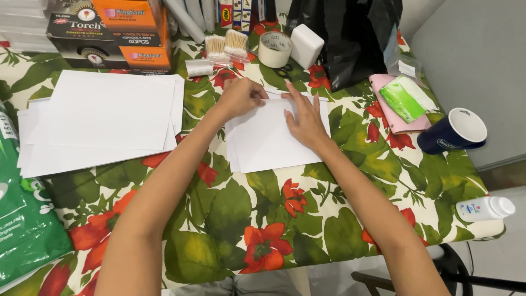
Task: Folding individual sheets of white paper into smaller rectangular packets or envelopes on a table.
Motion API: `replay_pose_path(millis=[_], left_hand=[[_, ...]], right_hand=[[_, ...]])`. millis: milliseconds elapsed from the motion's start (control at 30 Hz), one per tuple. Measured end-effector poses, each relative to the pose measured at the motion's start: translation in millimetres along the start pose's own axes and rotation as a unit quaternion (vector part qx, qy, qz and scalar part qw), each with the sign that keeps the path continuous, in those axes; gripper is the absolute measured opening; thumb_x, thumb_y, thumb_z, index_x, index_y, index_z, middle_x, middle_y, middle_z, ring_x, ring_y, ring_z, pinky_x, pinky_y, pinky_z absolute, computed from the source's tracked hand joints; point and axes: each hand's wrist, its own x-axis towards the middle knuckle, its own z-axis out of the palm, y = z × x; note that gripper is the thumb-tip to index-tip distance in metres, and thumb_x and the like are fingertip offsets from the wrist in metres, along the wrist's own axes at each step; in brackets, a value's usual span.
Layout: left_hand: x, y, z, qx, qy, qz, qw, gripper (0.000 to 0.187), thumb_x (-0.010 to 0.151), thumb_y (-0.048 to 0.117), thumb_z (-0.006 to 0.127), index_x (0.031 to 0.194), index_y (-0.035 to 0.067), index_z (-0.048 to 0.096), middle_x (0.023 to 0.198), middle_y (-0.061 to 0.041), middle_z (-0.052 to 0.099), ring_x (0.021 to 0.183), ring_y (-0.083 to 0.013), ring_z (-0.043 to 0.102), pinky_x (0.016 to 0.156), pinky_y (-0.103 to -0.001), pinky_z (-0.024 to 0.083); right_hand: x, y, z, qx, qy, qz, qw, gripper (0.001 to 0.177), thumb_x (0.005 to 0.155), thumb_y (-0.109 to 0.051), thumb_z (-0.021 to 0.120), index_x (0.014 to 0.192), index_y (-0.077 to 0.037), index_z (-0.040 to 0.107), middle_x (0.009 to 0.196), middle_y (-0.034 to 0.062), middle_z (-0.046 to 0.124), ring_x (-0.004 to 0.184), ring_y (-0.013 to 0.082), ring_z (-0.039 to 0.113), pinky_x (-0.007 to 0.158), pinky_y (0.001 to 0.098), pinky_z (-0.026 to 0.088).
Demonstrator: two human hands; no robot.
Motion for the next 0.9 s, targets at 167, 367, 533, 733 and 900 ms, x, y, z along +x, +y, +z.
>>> replay_pose_path(millis=[167, 367, 533, 733, 900], left_hand=[[-5, -4, 15, 0.043, 0.012, 0.046, 0.998, 0.030, 0.075, 0.012, 0.067, 0.104, 0.018, 0.064, 0.085, -0.001, 0.069, 0.090, -0.0244, 0.065, 0.100, -0.051, 0.024], [-24, 18, 20, 0.097, 0.038, 0.062, 0.993, 0.049, 0.078, -0.002, 0.060, 0.124, 0.011, 0.051, 0.097, -0.007, 0.069, 0.098, -0.0258, 0.063, 0.105, -0.055, 0.017], [-33, 27, 24, 0.162, 0.082, 0.062, 0.981, 0.042, 0.077, -0.005, 0.059, 0.117, 0.009, 0.057, 0.096, -0.008, 0.068, 0.098, -0.0264, 0.061, 0.103, -0.062, 0.011], [-26, 28, 34, 0.164, 0.107, 0.028, 0.980, 0.031, 0.078, 0.002, 0.065, 0.109, 0.005, 0.063, 0.096, -0.010, 0.063, 0.094, -0.0250, 0.057, 0.100, -0.062, 0.017], [-21, 11, 33, 0.019, 0.108, 0.015, 0.994, 0.013, 0.080, 0.005, 0.063, 0.091, 0.011, 0.069, 0.086, -0.005, 0.057, 0.087, -0.0222, 0.058, 0.095, -0.050, 0.030]], right_hand=[[0, 5, 6, -0.027, 0.023, -0.026, 0.999, 0.068, 0.085, -0.001, 0.054, 0.144, -0.014, 0.024, 0.126, 0.0008, 0.056, 0.121, 0.0237, 0.046, 0.104, 0.0671, 0.011], [0, 10, 10, -0.046, 0.009, -0.058, 0.997, 0.071, 0.086, 0.002, 0.050, 0.147, -0.016, 0.020, 0.126, -0.0004, 0.056, 0.123, 0.0227, 0.045, 0.105, 0.0654, 0.014], [0, 11, 11, -0.039, 0.014, -0.071, 0.997, 0.072, 0.085, 0.003, 0.050, 0.147, -0.016, 0.018, 0.121, 0.0004, 0.059, 0.119, 0.0220, 0.048, 0.105, 0.0634, 0.018], [0, 11, 11, -0.034, 0.022, -0.082, 0.996, 0.075, 0.085, 0.004, 0.049, 0.148, -0.012, 0.011, 0.117, 0.0024, 0.062, 0.118, 0.0232, 0.051, 0.105, 0.0576, 0.026], [0, 9, 9, -0.038, 0.024, -0.063, 0.997, 0.076, 0.084, 0.005, 0.049, 0.148, -0.011, 0.010, 0.116, 0.0046, 0.063, 0.114, 0.0237, 0.054, 0.100, 0.0492, 0.032]])
